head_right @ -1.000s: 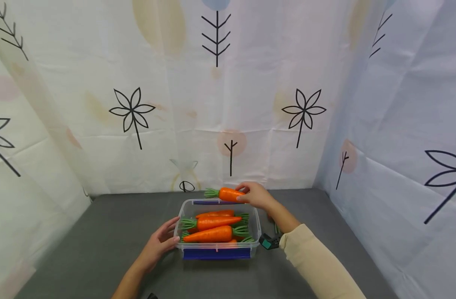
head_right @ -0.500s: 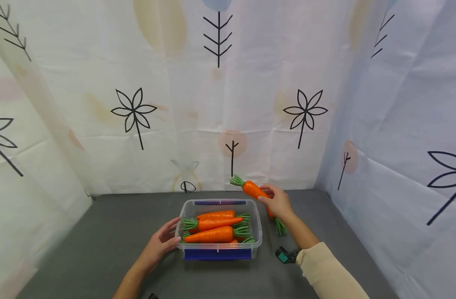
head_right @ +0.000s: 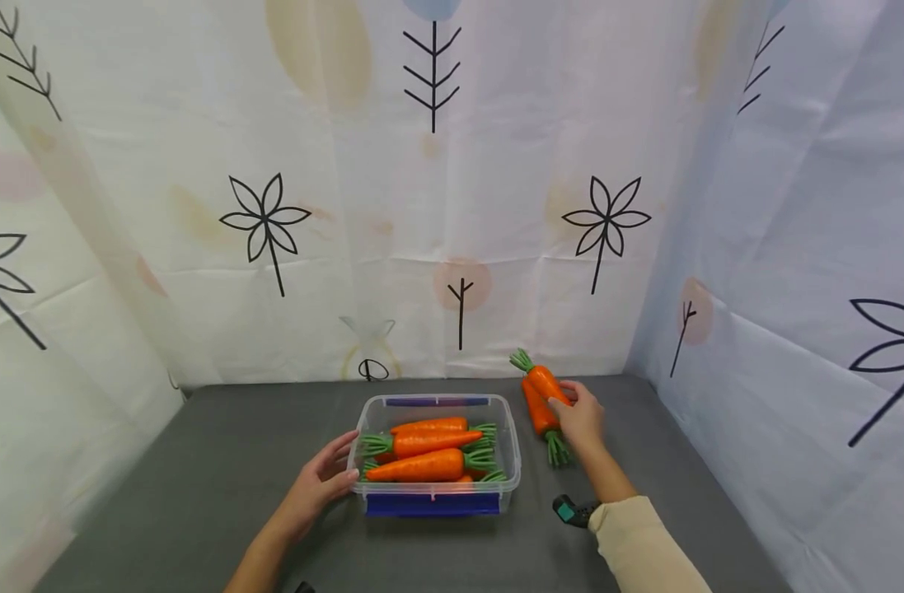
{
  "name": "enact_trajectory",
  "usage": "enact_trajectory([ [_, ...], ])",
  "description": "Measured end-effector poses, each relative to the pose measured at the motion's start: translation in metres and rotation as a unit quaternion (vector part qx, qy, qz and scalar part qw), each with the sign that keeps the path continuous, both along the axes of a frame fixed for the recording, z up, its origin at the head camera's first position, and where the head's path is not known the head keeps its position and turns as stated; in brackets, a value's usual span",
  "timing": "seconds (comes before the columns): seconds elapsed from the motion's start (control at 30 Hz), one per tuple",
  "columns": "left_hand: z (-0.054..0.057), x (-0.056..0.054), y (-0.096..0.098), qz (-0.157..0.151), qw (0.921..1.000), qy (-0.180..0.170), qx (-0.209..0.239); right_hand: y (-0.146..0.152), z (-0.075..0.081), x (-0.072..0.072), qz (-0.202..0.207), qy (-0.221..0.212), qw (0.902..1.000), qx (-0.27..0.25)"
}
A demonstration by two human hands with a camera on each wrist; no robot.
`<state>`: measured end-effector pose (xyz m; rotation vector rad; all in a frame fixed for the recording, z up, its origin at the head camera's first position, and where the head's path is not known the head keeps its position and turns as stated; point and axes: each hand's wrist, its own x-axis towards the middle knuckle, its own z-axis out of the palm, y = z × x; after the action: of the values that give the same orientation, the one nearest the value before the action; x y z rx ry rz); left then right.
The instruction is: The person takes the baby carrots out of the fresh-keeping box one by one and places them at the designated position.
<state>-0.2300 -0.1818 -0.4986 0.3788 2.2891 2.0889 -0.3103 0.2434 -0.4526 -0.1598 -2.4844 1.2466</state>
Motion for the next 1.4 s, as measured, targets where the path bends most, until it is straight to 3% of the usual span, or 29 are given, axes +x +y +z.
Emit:
enact_trajectory([
  [0.3, 0.0, 0.001, 0.0, -0.002, 1.0, 0.0, 0.002, 0.01, -0.018, -0.009, -0.047, -0.061, 0.997, -0.003],
  [0.47, -0.002, -0.001, 0.0, 0.003, 1.0, -0.009, 0.0, 0.015, -0.027, -0.014, -0.044, -0.088, 0.9951, 0.011],
  [0.77, -0.003, -0.002, -0.001, 0.004, 0.9999, -0.015, 0.003, 0.017, -0.035, -0.018, -0.035, -0.091, 0.995, 0.022],
  [1.1, -0.001, -0.001, -0.001, 0.002, 0.9999, -0.015, 0.001, 0.021, -0.034, -0.018, -0.043, -0.107, 0.9933, 0.008],
  [1.4, -0.003, -0.001, 0.0, 0.006, 0.9999, -0.015, 0.003, 0.021, -0.015, -0.017, -0.025, -0.089, 0.9956, 0.009],
])
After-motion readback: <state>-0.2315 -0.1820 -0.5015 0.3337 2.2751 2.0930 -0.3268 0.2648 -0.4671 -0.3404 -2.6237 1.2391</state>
